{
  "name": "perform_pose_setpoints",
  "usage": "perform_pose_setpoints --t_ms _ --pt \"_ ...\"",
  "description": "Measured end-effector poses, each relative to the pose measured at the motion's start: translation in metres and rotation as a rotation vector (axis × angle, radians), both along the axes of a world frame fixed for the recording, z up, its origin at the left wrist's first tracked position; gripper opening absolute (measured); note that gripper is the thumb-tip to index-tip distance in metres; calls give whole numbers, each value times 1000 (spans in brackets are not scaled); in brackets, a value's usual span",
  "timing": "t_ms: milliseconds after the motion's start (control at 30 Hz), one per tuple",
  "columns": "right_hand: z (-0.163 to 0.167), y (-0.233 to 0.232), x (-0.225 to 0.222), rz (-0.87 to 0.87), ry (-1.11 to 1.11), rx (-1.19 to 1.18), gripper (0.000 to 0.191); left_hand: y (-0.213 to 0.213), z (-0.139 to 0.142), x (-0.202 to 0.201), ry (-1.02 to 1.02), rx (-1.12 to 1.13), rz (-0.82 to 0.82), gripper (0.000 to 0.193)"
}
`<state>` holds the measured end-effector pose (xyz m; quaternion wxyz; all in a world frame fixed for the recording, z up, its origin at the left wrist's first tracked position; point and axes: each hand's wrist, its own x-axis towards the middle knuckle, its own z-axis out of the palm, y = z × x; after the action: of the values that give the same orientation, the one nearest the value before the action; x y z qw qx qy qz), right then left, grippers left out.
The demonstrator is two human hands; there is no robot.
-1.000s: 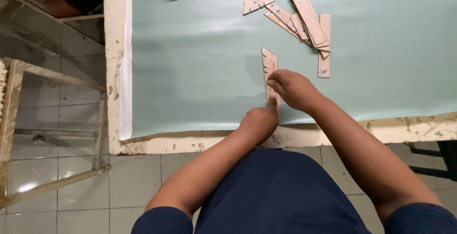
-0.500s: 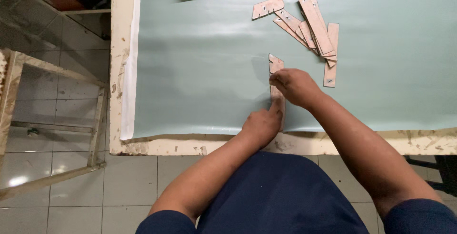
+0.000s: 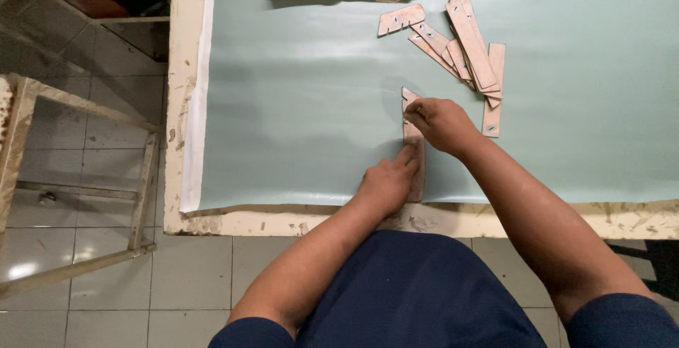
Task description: The person stands at a cutting table and sorts cardboard shoe pattern pieces one at a time, picking each piece from the mat, marking or creasing it with a small hand tool, and stacking it with a growing pile of finished pieces at the top of the table.
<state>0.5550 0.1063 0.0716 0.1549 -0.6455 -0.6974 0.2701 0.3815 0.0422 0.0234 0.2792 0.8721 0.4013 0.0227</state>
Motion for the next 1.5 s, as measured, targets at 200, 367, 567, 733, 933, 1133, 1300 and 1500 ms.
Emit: perform_pose_setpoints --t_ms 200,367,567,733,933,1133,1300,1500 --pt "-2 10 -1 -6 -57 86 21 1 -9 0 -49 28 21 44" --pt "0 18 -1 -36 -86 -23 24 4 -5 -2 -22 -37 30 47" --pt "-2 31 -3 -23 -49 76 24 9 6 -3 -15 -56 27 53" --pt "-4 43 -2 -26 -56 112 23 11 12 -6 13 -85 20 53" --pt "1 48 1 -40 -78 58 23 13 16 -8 -10 -105 21 59" --pt "1 61 -3 -31 -76 101 21 14 18 -7 -2 -84 16 56" --pt "0 67 0 -45 -67 153 19 15 22 -7 -21 -81 15 60" --pt "3 54 14 -113 -24 120 22 16 26 -7 -33 -106 43 26"
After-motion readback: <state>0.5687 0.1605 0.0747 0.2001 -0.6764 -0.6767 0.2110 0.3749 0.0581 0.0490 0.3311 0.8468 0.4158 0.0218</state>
